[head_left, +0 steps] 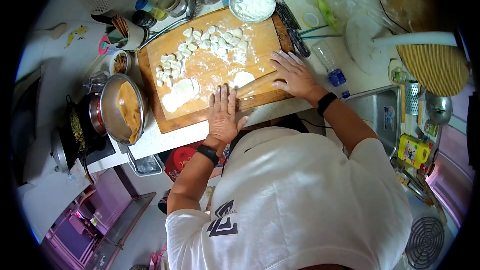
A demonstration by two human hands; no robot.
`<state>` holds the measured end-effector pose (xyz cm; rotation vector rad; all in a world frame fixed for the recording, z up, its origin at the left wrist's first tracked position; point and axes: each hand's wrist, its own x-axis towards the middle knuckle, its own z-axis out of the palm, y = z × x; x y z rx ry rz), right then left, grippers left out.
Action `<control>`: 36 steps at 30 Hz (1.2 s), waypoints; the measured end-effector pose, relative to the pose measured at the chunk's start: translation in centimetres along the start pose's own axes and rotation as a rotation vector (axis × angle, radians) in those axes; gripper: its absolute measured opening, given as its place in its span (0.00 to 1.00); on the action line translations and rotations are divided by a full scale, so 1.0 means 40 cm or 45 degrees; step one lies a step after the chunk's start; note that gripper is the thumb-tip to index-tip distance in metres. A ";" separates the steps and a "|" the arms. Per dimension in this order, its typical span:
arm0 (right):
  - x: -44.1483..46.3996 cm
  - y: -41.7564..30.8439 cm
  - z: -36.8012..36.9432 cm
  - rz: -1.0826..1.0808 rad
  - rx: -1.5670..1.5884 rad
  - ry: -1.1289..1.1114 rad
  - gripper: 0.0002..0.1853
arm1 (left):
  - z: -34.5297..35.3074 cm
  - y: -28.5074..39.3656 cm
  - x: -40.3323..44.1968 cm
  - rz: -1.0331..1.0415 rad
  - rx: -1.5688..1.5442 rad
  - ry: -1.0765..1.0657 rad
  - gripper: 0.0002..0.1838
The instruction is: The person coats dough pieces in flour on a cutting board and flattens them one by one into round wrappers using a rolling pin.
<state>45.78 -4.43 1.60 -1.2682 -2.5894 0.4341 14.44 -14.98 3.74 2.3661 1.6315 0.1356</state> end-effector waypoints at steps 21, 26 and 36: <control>0.104 0.043 -0.006 0.053 0.084 0.159 0.32 | 0.028 -0.068 0.142 -0.129 0.059 0.250 0.51; 0.031 0.032 -0.002 -0.091 0.057 0.205 0.16 | 0.034 -0.034 0.106 -0.149 -0.076 0.227 0.39; -0.079 -0.072 -0.027 -0.100 0.137 0.276 0.11 | 0.048 -0.012 0.240 -0.337 -0.130 0.392 0.07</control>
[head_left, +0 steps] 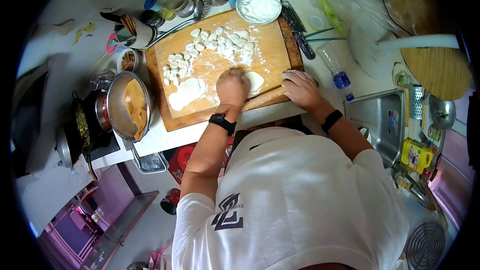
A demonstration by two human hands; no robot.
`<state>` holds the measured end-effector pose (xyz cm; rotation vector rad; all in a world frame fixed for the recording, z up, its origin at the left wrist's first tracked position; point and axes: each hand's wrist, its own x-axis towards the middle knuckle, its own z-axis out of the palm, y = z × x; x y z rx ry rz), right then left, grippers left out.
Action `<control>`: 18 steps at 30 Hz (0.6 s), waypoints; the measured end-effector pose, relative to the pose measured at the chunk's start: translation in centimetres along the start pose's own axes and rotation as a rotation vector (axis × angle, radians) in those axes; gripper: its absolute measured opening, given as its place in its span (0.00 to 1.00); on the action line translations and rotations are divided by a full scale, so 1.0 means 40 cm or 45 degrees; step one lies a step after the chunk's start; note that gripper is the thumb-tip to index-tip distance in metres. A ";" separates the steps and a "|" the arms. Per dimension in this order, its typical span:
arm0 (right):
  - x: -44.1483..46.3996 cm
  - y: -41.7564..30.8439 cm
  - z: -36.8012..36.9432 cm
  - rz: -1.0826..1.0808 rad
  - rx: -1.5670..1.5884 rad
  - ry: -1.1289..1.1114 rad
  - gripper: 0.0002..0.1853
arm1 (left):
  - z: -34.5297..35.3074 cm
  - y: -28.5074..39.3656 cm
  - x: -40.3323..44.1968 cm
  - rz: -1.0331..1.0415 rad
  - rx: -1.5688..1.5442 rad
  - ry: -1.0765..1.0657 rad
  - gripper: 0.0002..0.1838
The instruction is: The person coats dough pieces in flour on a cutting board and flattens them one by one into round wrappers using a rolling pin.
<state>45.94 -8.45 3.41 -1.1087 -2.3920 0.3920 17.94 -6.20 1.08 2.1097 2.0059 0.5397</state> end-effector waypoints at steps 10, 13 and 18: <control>-0.028 -0.013 0.007 0.082 0.030 -0.046 0.16 | -0.246 -0.239 -0.060 -0.308 0.245 0.416 0.05; -0.022 -0.015 0.011 0.084 0.029 -0.065 0.16 | -0.154 -0.171 -0.011 0.152 0.062 0.256 0.17; -0.006 -0.028 -0.006 0.015 -0.021 -0.011 0.12 | -0.018 -0.025 0.063 0.387 0.179 -0.023 0.37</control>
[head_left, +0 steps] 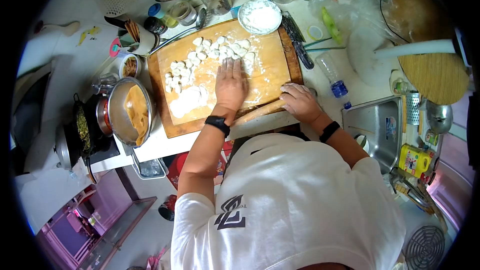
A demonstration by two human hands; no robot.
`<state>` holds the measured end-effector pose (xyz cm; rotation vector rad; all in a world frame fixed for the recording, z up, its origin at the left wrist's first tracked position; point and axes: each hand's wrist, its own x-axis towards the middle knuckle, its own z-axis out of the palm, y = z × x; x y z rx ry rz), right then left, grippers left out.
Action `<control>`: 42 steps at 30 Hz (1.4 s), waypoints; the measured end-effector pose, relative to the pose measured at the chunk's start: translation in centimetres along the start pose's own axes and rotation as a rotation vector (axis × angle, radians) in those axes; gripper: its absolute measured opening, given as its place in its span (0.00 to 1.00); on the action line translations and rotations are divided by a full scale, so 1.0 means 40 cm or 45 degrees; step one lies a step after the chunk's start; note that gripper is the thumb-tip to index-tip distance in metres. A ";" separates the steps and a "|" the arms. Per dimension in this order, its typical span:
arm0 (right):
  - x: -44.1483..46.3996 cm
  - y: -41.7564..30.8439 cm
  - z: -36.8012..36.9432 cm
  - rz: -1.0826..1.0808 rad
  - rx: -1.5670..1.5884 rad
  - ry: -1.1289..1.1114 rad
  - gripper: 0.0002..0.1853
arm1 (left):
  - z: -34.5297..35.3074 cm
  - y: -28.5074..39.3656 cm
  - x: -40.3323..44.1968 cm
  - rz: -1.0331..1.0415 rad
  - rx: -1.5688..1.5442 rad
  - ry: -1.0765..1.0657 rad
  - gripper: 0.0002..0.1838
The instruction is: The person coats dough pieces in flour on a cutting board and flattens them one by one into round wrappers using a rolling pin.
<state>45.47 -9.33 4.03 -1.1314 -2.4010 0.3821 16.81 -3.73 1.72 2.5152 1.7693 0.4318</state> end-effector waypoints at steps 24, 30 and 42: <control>0.004 0.018 -0.045 -0.067 -0.001 0.034 0.06 | 0.000 -0.011 0.017 -0.774 -0.787 0.054 0.11; 0.021 0.025 -0.047 -0.138 -0.017 0.041 0.07 | -0.034 0.026 -0.060 -0.121 -0.343 0.260 0.08; 0.121 0.134 0.026 -0.097 -0.077 -0.159 0.21 | -0.076 0.073 -0.262 -0.228 -0.153 -0.117 0.42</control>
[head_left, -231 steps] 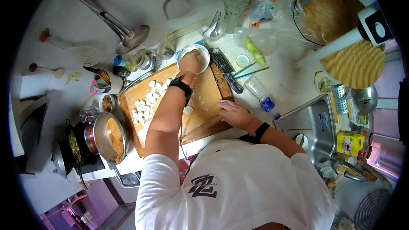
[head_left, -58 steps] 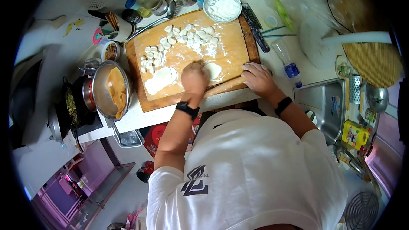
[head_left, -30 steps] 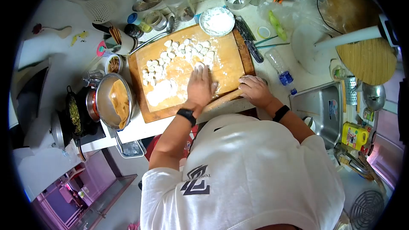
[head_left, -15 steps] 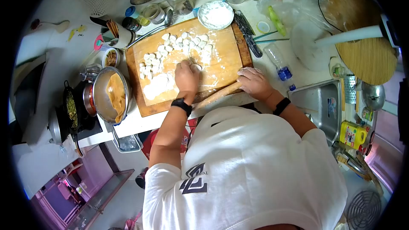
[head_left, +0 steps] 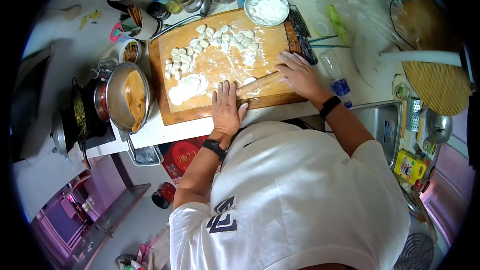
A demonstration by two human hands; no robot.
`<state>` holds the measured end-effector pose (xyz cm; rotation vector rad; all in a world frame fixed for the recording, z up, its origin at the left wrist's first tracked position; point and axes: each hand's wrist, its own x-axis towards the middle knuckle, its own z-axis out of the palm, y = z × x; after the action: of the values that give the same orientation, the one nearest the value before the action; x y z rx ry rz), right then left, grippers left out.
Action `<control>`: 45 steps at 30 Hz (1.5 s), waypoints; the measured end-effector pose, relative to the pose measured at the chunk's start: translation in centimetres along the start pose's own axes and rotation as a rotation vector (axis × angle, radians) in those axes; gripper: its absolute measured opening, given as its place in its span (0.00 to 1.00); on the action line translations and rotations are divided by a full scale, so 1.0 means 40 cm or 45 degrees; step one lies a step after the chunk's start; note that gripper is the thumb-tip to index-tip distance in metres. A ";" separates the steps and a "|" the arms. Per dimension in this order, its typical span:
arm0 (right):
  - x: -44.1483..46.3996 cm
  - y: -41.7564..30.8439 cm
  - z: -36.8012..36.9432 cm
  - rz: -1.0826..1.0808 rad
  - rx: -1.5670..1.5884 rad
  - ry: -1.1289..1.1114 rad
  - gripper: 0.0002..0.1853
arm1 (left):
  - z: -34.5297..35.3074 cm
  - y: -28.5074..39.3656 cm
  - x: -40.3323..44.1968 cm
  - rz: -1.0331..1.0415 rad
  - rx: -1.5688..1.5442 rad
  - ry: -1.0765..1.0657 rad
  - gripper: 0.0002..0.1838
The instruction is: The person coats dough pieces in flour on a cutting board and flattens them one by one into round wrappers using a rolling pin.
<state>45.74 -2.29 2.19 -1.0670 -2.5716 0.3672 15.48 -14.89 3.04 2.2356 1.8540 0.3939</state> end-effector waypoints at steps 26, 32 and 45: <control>0.001 0.001 -0.020 0.097 -0.026 -0.230 0.39 | -0.021 -0.008 0.026 -0.011 0.086 -0.201 0.57; 0.116 0.060 0.031 0.190 -0.053 0.013 0.39 | 0.019 -0.072 0.136 -0.084 0.234 -0.035 0.56; 0.129 0.070 0.026 0.173 -0.017 0.027 0.39 | -0.002 -0.064 0.152 -0.088 0.230 -0.041 0.54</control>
<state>43.67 3.22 1.30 -1.2480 -2.4935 0.3706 14.14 -8.43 2.70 2.2668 2.0166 0.1835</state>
